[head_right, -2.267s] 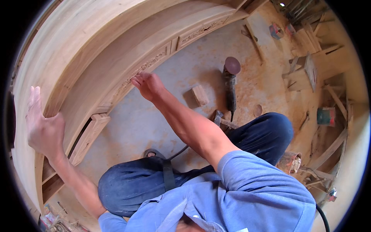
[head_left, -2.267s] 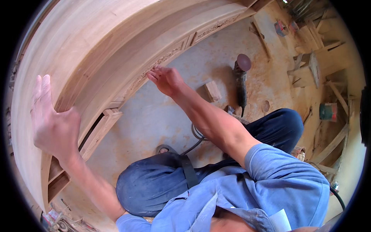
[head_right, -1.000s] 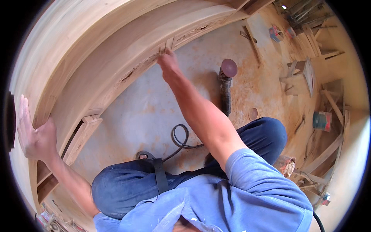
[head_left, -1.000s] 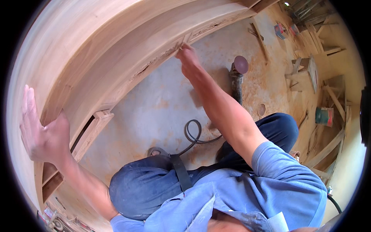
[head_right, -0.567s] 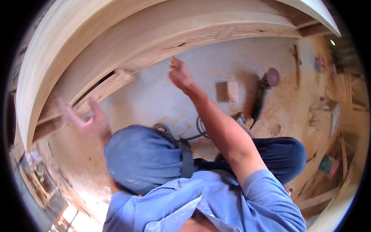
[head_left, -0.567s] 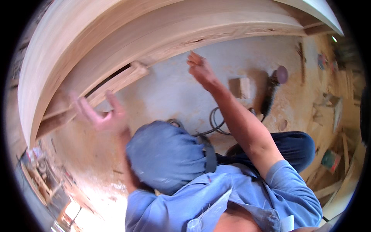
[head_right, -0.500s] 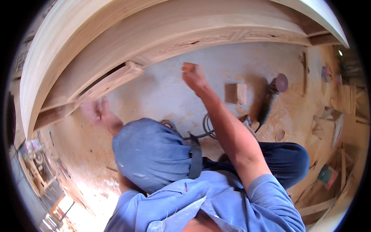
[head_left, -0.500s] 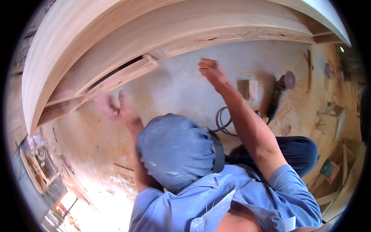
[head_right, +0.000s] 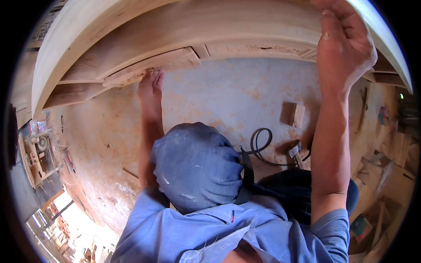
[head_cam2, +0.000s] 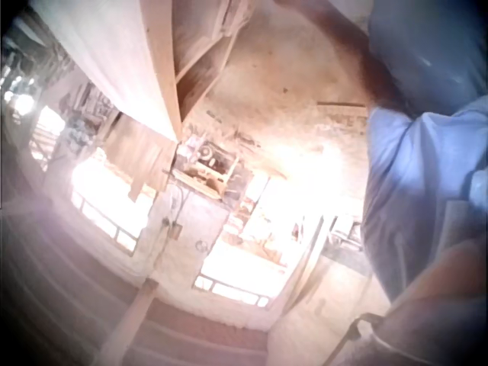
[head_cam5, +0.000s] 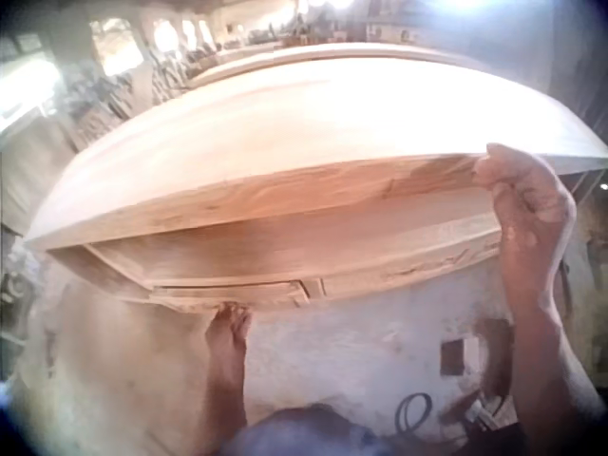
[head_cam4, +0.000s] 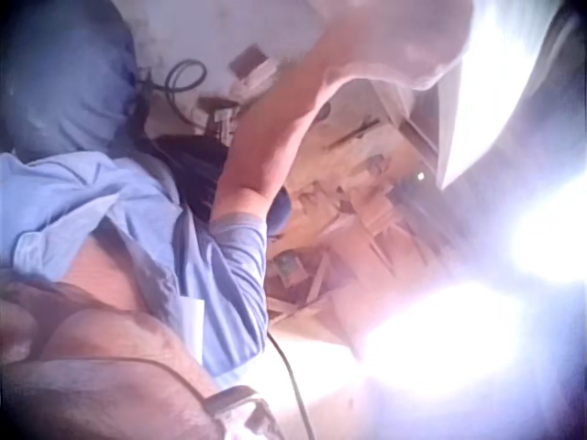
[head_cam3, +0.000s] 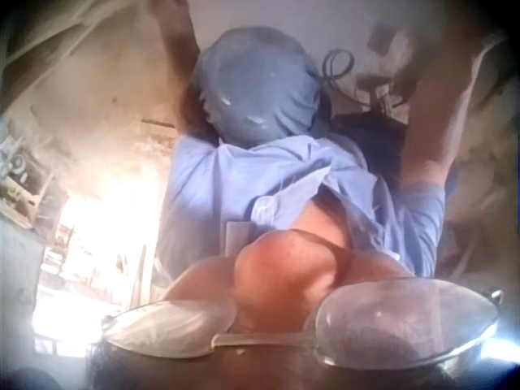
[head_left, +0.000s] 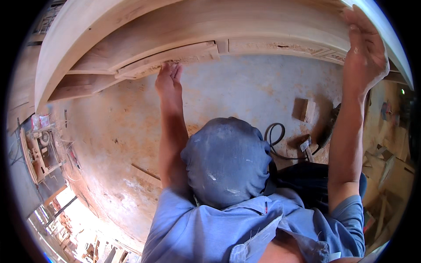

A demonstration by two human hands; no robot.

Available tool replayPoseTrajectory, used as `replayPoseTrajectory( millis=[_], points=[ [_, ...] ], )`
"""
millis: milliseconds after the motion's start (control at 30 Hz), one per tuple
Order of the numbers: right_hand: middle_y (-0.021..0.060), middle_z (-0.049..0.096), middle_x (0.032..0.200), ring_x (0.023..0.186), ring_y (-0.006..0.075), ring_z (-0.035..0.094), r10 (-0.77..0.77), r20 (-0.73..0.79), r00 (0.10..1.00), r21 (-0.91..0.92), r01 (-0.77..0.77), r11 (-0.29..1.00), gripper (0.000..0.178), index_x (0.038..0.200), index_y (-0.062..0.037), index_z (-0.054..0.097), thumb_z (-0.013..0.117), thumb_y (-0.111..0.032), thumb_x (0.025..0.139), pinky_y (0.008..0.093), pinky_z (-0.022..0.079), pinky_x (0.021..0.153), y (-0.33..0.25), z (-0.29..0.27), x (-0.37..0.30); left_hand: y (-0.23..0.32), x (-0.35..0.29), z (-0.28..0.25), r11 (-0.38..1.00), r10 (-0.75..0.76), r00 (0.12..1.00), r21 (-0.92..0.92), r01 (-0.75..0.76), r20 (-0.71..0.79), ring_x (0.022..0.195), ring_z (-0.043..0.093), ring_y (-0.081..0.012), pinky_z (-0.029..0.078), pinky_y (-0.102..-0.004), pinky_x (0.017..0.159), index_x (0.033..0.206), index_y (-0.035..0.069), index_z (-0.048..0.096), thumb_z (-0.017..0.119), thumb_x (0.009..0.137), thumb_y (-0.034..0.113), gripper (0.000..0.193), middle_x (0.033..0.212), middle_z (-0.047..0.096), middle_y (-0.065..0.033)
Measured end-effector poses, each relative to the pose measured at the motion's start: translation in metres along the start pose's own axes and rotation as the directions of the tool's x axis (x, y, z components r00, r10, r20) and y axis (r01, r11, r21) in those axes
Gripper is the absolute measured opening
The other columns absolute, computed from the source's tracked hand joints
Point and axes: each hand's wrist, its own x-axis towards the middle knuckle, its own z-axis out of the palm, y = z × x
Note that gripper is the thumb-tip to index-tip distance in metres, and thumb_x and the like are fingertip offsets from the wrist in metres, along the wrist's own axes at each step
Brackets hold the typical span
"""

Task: The person sits on the floor and uses an angle grinder to sand the carved edges and surfaces of a large wooden furniture piece. They also use a hammer to tap small wooden blocks into place and a chisel to refine the wood.

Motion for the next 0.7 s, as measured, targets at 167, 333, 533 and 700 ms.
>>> replayPoseTrajectory(
  millis=[167, 333, 533, 700],
  points=[
    [0.0161, 0.044, 0.146, 0.135, 0.0279, 0.041, -0.172, 0.558, 0.812, 0.054, 0.171, 0.984, 0.062, 0.142, 0.0010, 0.042, 0.066, -0.005, 0.085, 0.0377, 0.033, 0.116, 0.019, -0.055, 0.043, -0.017, 0.017, 0.003, 1.000, 0.015, 0.995, -0.018, -0.017, -0.094, 0.106, 0.064, -0.0329, 0.056, -0.0442, 0.100, 0.133, -0.011, 0.050, 0.063, 0.102, 0.022, 0.048, 0.121, 0.059, -0.0216],
    [0.0035, 0.074, 0.116, 0.104, 0.0092, 0.068, -0.053, -0.070, 0.996, -0.032, 0.051, 0.998, 0.029, 0.120, -0.0091, 0.072, 0.063, 0.000, 0.094, 0.0238, 0.052, 0.093, 0.043, -0.034, 0.014, -0.013, 0.013, -0.004, 0.998, -0.005, 1.000, -0.069, 0.004, -0.003, 0.108, 0.064, -0.0352, 0.053, -0.0471, 0.105, 0.131, -0.011, 0.049, 0.061, 0.103, 0.022, 0.045, 0.120, 0.060, -0.0213],
    [0.0087, 0.072, 0.112, 0.107, 0.0220, 0.068, 0.092, 0.447, 0.890, -0.608, 0.227, 0.761, 0.018, 0.113, -0.0053, 0.069, 0.057, -0.006, 0.099, 0.0330, 0.051, 0.094, 0.123, -0.148, 0.028, 0.020, -0.004, -0.012, 0.990, -0.100, 0.994, -0.107, 0.096, -0.033, 0.125, 0.057, -0.0370, 0.047, -0.0475, 0.110, 0.142, -0.007, 0.041, 0.056, 0.103, 0.015, 0.048, 0.139, 0.052, -0.0267],
    [0.0227, 0.067, 0.116, 0.111, 0.0357, 0.066, 0.638, 0.446, 0.628, -0.809, -0.022, 0.587, 0.026, 0.121, -0.0014, 0.064, 0.057, -0.008, 0.096, 0.0404, 0.052, 0.090, 0.189, -0.311, -0.075, 0.020, -0.021, -0.022, 0.962, -0.206, 0.977, 0.174, 0.212, -0.052, 0.128, 0.055, -0.0368, 0.047, -0.0477, 0.109, 0.143, -0.005, 0.041, 0.053, 0.104, 0.021, 0.049, 0.145, 0.049, -0.0230]
  ],
)
